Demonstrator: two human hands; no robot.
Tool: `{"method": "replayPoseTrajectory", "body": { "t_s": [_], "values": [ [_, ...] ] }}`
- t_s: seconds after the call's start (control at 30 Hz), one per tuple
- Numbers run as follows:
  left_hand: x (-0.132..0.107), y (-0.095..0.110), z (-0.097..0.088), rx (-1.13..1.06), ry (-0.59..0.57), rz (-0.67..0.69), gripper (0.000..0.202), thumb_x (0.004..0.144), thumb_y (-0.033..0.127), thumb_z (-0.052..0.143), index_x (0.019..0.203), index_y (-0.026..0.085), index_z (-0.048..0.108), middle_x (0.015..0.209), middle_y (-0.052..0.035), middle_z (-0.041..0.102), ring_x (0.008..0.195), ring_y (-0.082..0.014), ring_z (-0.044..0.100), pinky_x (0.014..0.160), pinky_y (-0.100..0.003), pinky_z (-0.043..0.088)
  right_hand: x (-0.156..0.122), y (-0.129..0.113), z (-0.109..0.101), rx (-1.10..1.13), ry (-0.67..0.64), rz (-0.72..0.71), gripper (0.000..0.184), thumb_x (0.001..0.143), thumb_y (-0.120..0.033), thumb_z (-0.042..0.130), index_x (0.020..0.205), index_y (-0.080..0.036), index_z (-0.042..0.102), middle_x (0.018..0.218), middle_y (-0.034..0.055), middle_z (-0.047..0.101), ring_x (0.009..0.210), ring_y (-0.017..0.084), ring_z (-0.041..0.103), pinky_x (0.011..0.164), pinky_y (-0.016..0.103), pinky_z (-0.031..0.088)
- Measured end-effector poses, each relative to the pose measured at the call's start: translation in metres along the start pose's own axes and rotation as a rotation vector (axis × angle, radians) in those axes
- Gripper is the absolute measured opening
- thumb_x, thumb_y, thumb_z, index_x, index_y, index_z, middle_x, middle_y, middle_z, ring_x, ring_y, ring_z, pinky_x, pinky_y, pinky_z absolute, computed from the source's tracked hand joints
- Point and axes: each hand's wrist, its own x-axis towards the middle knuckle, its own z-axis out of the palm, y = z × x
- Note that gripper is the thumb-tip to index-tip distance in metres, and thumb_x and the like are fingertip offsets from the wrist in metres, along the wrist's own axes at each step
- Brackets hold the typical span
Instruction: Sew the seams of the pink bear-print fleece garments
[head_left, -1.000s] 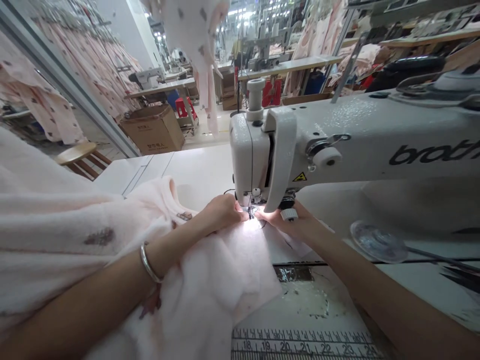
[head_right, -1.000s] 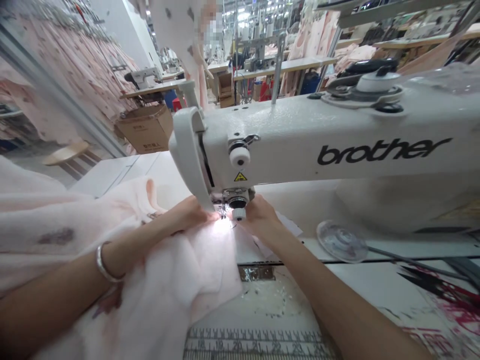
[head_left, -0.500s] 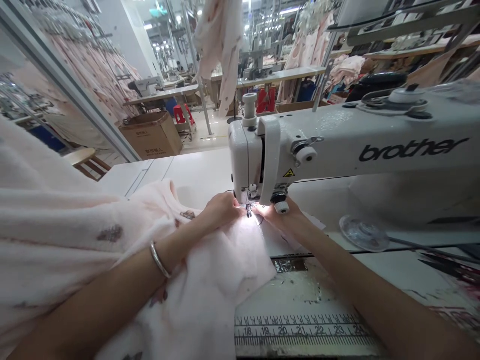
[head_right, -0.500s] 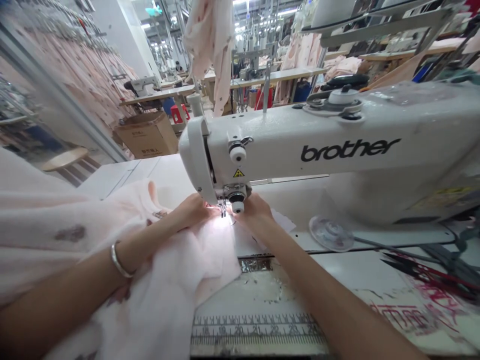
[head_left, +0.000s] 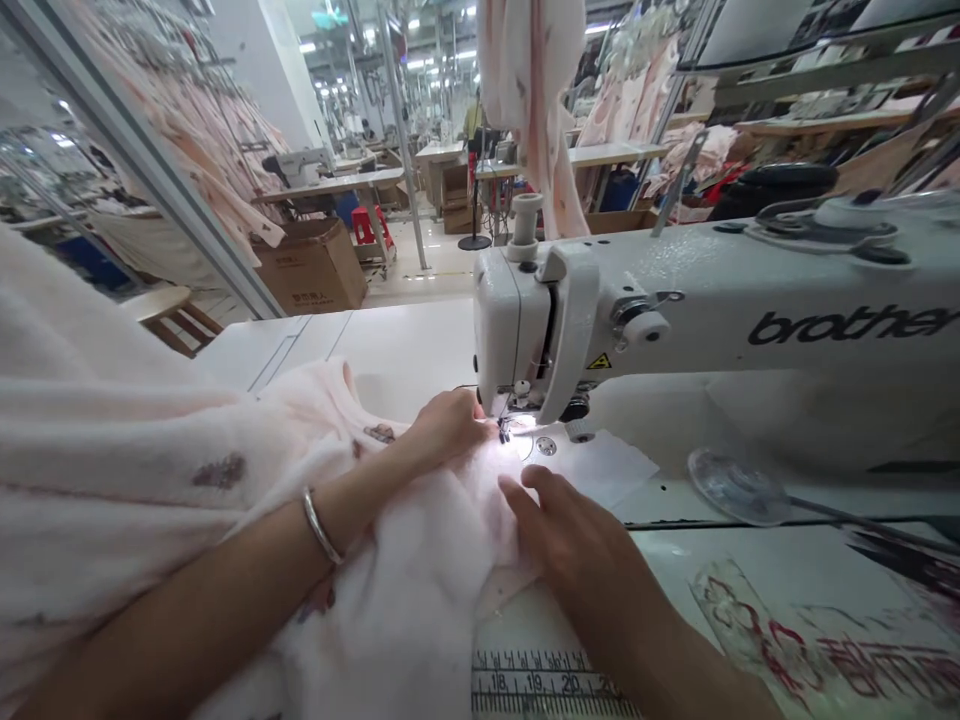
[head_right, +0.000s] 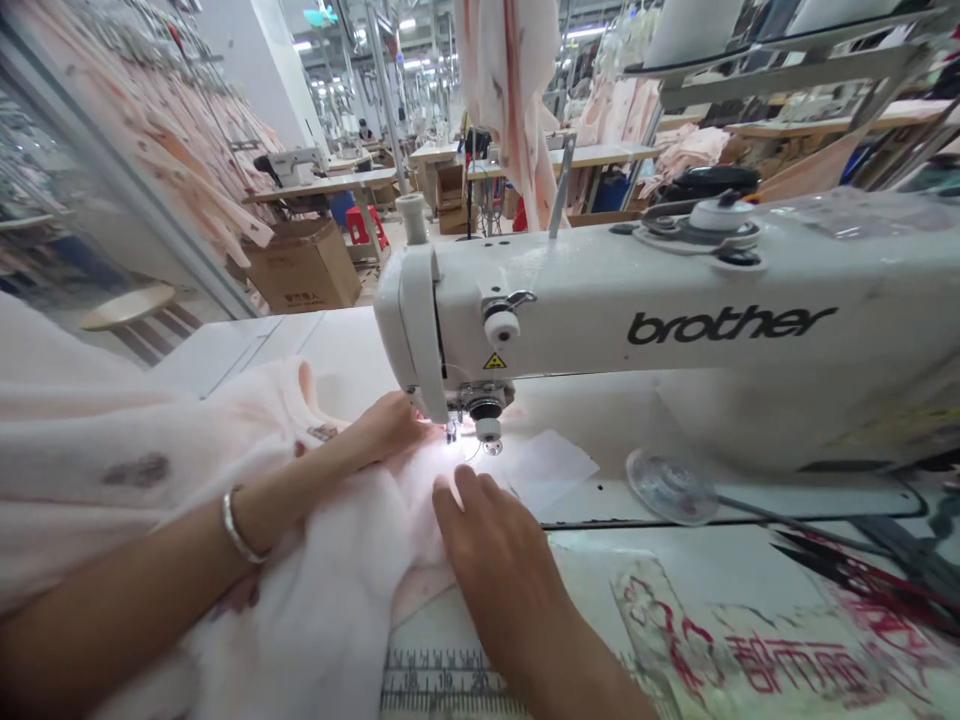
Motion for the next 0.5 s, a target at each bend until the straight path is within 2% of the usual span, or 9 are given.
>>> {"method": "replayPoseTrajectory", "body": {
  "t_s": [0.07, 0.13, 0.23, 0.33, 0.4, 0.5],
  "values": [
    [0.000, 0.000, 0.002, 0.021, 0.017, 0.002, 0.016, 0.072, 0.028, 0.057, 0.077, 0.017, 0.067, 0.076, -0.0057, 0.066, 0.076, -0.0181, 0.059, 0.065, -0.023, 0.039, 0.002, 0.000, 0.008, 0.038, -0.022, -0.015, 0.038, 0.072, 0.010, 0.035, 0.094, -0.011, 0.057, 0.091, 0.0099, 0.055, 0.075, 0.021, 0.051, 0.051, 0.030, 0.041],
    [0.000, -0.001, 0.004, 0.040, 0.032, -0.002, 0.018, 0.073, 0.029, 0.057, 0.082, 0.017, 0.067, 0.081, -0.0066, 0.067, 0.080, -0.0191, 0.060, 0.067, -0.024, 0.040, 0.007, 0.007, 0.008, 0.051, -0.020, 0.018, 0.032, 0.074, 0.009, 0.034, 0.081, -0.014, 0.055, 0.097, 0.0101, 0.056, 0.077, 0.021, 0.051, 0.049, 0.029, 0.038],
    [0.000, -0.001, 0.007, 0.068, 0.050, -0.020, 0.020, 0.074, 0.030, 0.055, 0.085, 0.018, 0.067, 0.085, -0.0074, 0.068, 0.082, -0.0204, 0.061, 0.067, -0.025, 0.041, 0.011, 0.021, 0.000, 0.116, -0.035, -0.013, 0.034, 0.078, 0.008, 0.032, 0.086, -0.016, 0.056, 0.112, 0.0084, 0.056, 0.086, 0.020, 0.051, 0.055, 0.028, 0.042],
    [-0.002, -0.001, 0.010, 0.097, 0.065, -0.046, 0.021, 0.075, 0.031, 0.053, 0.084, 0.016, 0.065, 0.085, -0.0082, 0.068, 0.080, -0.0217, 0.061, 0.064, -0.026, 0.041, 0.011, 0.029, -0.006, 0.213, -0.107, -0.050, 0.034, 0.082, 0.007, 0.033, 0.086, -0.018, 0.056, 0.092, 0.0045, 0.060, 0.082, 0.017, 0.050, 0.061, 0.026, 0.043],
    [-0.002, -0.002, 0.011, 0.115, 0.074, -0.060, 0.022, 0.075, 0.031, 0.051, 0.083, 0.015, 0.064, 0.084, -0.0088, 0.067, 0.077, -0.0228, 0.061, 0.061, -0.028, 0.040, 0.009, 0.028, -0.006, 0.240, -0.148, -0.019, 0.030, 0.083, 0.006, 0.035, 0.080, -0.018, 0.054, 0.079, 0.0030, 0.057, 0.077, 0.017, 0.048, 0.061, 0.026, 0.042],
    [0.000, -0.003, 0.012, 0.123, 0.080, -0.051, 0.023, 0.075, 0.032, 0.052, 0.085, 0.015, 0.064, 0.083, -0.0099, 0.067, 0.076, -0.0241, 0.061, 0.062, -0.030, 0.040, 0.008, 0.021, -0.001, 0.240, -0.182, 0.059, 0.026, 0.083, 0.005, 0.039, 0.075, -0.017, 0.051, 0.072, 0.0028, 0.053, 0.073, 0.018, 0.044, 0.059, 0.027, 0.039]
  ]
}}
